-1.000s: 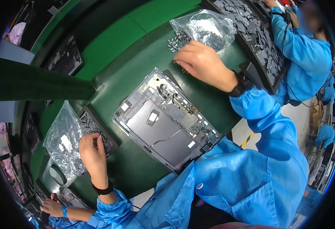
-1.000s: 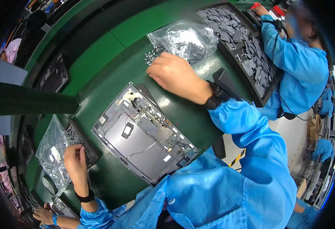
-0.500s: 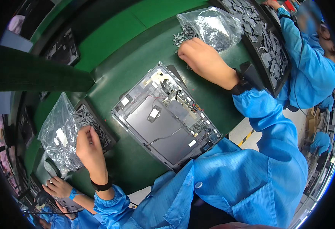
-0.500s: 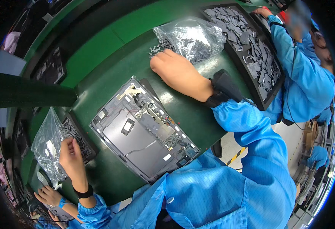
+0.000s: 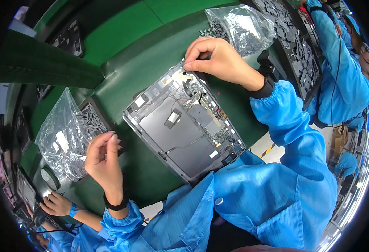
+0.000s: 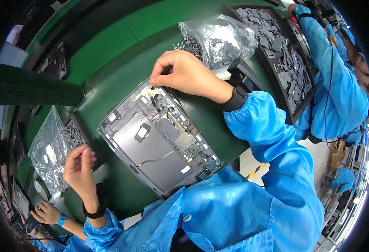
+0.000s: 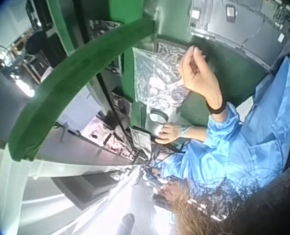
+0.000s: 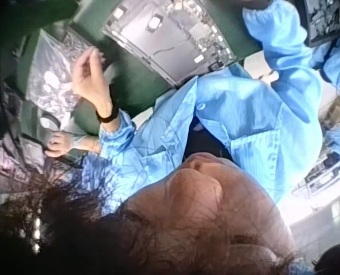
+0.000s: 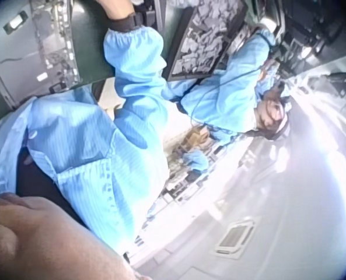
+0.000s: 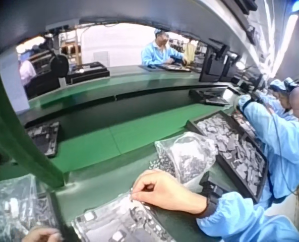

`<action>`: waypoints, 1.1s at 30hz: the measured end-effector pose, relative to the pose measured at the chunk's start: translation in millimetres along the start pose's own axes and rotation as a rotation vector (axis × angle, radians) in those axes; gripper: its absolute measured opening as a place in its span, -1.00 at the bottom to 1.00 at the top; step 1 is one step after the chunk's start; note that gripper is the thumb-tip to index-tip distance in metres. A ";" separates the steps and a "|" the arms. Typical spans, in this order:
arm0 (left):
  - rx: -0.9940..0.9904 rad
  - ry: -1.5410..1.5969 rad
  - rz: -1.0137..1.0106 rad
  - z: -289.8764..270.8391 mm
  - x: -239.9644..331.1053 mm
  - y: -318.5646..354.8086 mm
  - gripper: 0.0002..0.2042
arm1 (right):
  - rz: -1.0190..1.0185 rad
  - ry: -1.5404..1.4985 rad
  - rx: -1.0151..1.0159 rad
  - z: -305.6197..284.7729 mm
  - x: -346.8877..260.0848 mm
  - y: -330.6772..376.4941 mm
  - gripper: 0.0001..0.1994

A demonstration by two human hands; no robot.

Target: Assembling components into an electronic device casing on a production line.

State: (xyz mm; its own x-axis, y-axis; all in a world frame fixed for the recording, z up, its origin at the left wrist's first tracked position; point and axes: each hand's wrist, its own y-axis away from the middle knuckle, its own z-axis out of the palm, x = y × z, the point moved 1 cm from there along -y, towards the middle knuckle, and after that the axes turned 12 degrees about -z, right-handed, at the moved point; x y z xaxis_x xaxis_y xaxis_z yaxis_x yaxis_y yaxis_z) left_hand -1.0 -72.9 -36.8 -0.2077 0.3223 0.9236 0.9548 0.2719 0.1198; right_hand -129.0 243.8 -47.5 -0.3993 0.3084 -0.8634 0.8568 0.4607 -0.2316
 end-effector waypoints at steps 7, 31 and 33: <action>-0.250 0.354 -0.265 23.0 9.2 3.9 -0.88 | -0.067 0.238 -0.035 6.1 -8.5 -7.4 -0.87; -0.421 0.536 -0.512 45.0 3.4 17.6 -0.83 | -0.116 0.446 0.122 26.9 -16.1 2.3 -0.85; -0.415 0.517 -0.504 44.2 3.3 18.1 -0.83 | -0.113 0.444 0.140 32.5 -14.0 2.5 -0.85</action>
State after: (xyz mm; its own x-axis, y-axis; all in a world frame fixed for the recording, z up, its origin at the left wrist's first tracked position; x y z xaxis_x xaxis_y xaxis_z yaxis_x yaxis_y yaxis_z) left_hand 6.2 -26.9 -47.7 -0.6045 -0.2335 0.7616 0.7951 -0.1173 0.5951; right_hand -110.7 213.5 -50.6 -0.5673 0.6023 -0.5616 0.8234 0.4047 -0.3978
